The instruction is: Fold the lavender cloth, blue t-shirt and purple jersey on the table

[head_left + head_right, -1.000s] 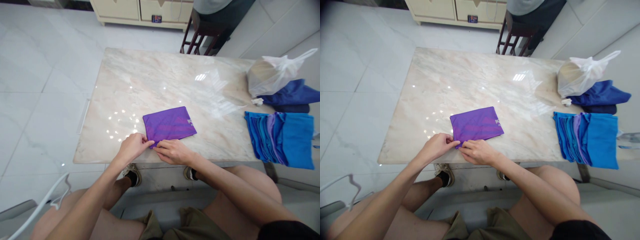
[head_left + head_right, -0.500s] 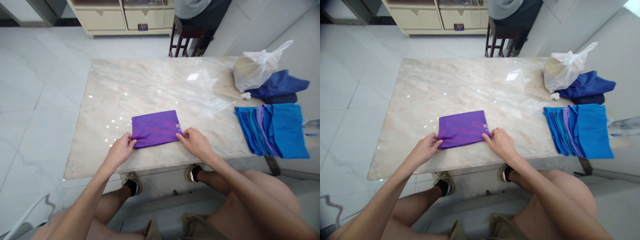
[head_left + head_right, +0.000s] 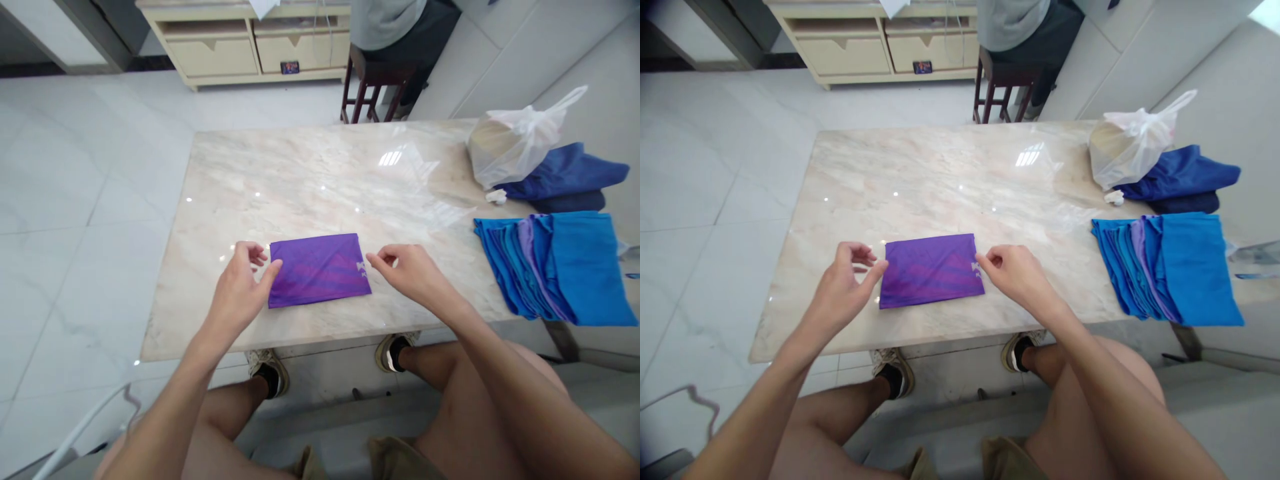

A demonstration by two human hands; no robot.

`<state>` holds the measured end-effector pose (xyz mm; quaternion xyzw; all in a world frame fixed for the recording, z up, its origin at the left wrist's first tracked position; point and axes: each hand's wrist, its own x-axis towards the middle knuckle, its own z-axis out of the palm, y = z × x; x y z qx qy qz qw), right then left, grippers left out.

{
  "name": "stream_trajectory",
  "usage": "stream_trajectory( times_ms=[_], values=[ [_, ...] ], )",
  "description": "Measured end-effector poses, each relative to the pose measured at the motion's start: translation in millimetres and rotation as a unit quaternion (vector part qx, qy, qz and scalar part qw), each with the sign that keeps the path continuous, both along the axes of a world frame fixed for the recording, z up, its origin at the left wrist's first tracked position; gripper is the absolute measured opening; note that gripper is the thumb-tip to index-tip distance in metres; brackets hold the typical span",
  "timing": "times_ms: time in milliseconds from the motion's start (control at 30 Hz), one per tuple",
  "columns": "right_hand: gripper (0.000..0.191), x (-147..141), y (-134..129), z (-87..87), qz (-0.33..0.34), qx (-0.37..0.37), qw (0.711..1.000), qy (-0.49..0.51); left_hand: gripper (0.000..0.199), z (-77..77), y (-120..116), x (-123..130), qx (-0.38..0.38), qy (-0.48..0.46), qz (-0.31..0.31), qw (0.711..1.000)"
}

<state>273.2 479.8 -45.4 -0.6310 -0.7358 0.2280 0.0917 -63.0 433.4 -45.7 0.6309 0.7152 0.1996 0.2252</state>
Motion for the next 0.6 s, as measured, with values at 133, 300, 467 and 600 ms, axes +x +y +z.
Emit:
stream_trajectory(
  times_ms=[133, 300, 467, 600],
  values=[
    [0.038, -50, 13, -23.5, 0.119, 0.181, 0.975, 0.039, 0.049, -23.2, 10, 56, 0.078, 0.085, -0.127, 0.985],
    [0.058, -88, 2, -74.7, 0.241, 0.155, 0.957, 0.041, 0.065, -70.5, 8, 85, 0.03, 0.153, -0.184, 0.971],
    [0.065, -66, -4, -97.1, 0.224, 0.128, 0.966, 0.017, 0.068, -85.2, 5, 65, 0.051, 0.147, -0.144, 0.977],
    [0.071, -48, -4, -99.9, 0.157, 0.126, 0.979, -0.005, 0.071, -86.7, 3, 47, 0.044, 0.135, -0.061, 0.988]
  ],
)
